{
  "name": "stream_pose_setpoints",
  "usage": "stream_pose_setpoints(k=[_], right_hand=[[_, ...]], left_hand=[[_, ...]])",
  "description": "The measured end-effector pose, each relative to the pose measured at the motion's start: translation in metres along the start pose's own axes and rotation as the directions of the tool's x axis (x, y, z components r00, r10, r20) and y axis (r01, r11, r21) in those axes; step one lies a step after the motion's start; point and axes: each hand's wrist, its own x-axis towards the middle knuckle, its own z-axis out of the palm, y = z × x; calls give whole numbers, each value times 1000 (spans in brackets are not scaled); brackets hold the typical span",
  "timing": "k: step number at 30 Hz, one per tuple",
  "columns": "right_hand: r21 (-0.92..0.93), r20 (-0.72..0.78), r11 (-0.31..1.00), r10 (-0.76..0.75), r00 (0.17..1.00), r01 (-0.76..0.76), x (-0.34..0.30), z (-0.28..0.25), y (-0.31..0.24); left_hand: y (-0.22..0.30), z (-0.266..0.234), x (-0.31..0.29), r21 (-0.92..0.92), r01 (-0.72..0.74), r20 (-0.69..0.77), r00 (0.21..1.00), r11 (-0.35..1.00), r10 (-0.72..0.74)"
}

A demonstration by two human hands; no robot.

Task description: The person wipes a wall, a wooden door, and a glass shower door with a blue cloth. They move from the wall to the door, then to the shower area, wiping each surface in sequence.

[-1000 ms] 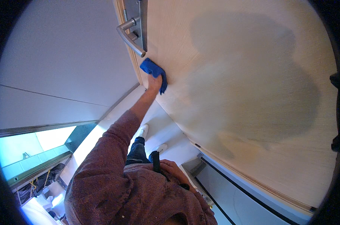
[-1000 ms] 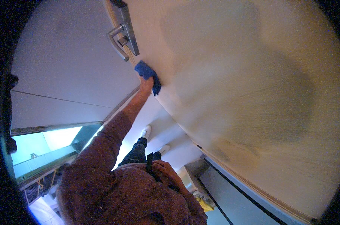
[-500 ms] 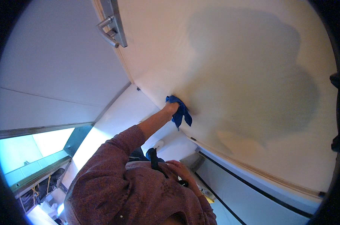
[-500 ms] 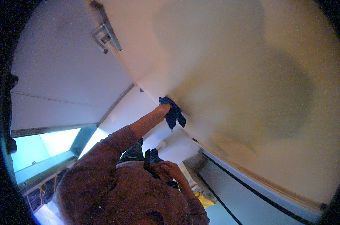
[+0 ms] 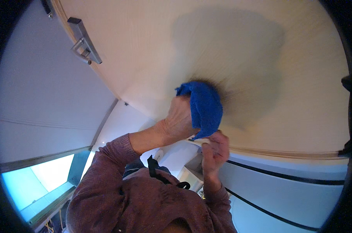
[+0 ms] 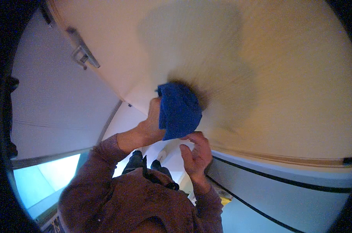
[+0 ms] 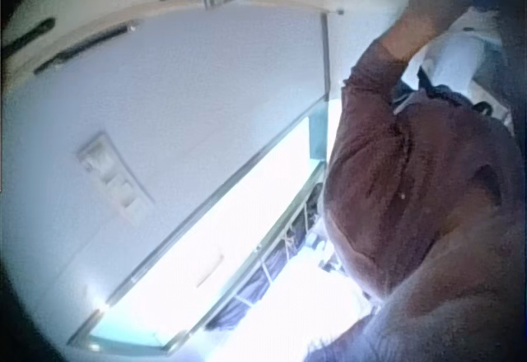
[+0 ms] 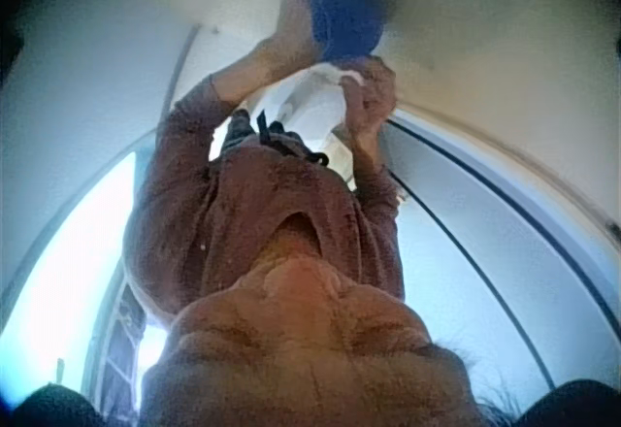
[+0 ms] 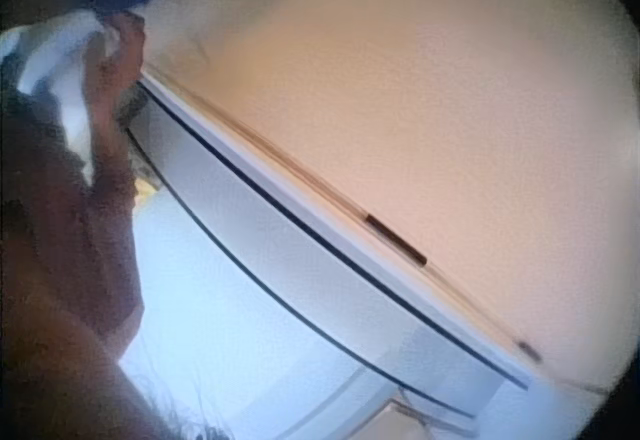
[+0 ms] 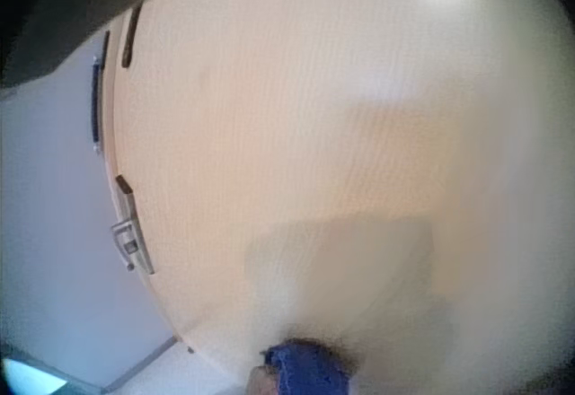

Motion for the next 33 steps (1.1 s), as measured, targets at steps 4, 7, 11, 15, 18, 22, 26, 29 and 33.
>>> stream_pose_setpoints(k=[4, 7, 11, 15, 18, 22, 26, 29, 33], right_hand=[[-230, -138, 927, -331, 933, 295, 26, 3, -23], [-489, -95, 842, -313, 945, 230, 42, 4, -26], [-661, -150, 727, -372, 916, 188, 55, 1, -30], [168, -425, 986, 79, 902, -7, 55, 3, -49], [132, -561, 991, 71, 825, 5, 60, 9, -62], [97, -720, 975, -71, 690, 202, 77, 0, -75], [-283, -677, 936, -349, 648, 209, 85, -8, -74], [-529, -447, 831, -447, 775, 174, 79, -11, -61], [-760, -252, 644, -422, 871, 92, 54, -15, -32]], left_hand=[[24, -20, 33, 194, -115, 55, 993, 974, 106], [32, -15, 40, 202, -159, 62, 987, 966, 149], [39, -22, 34, 110, -66, 142, 989, 992, 50], [46, -48, 32, 54, 65, 120, 990, 996, -71], [47, -62, 49, -119, -48, -291, 957, 992, 12], [46, -74, 77, -199, -184, -384, 918, 962, 96], [46, -82, 88, -79, -252, -279, 934, 965, 221], [43, -65, 86, 80, -240, -286, 924, 968, 253], [36, -38, 47, 22, -173, -38, 984, 985, 174]])
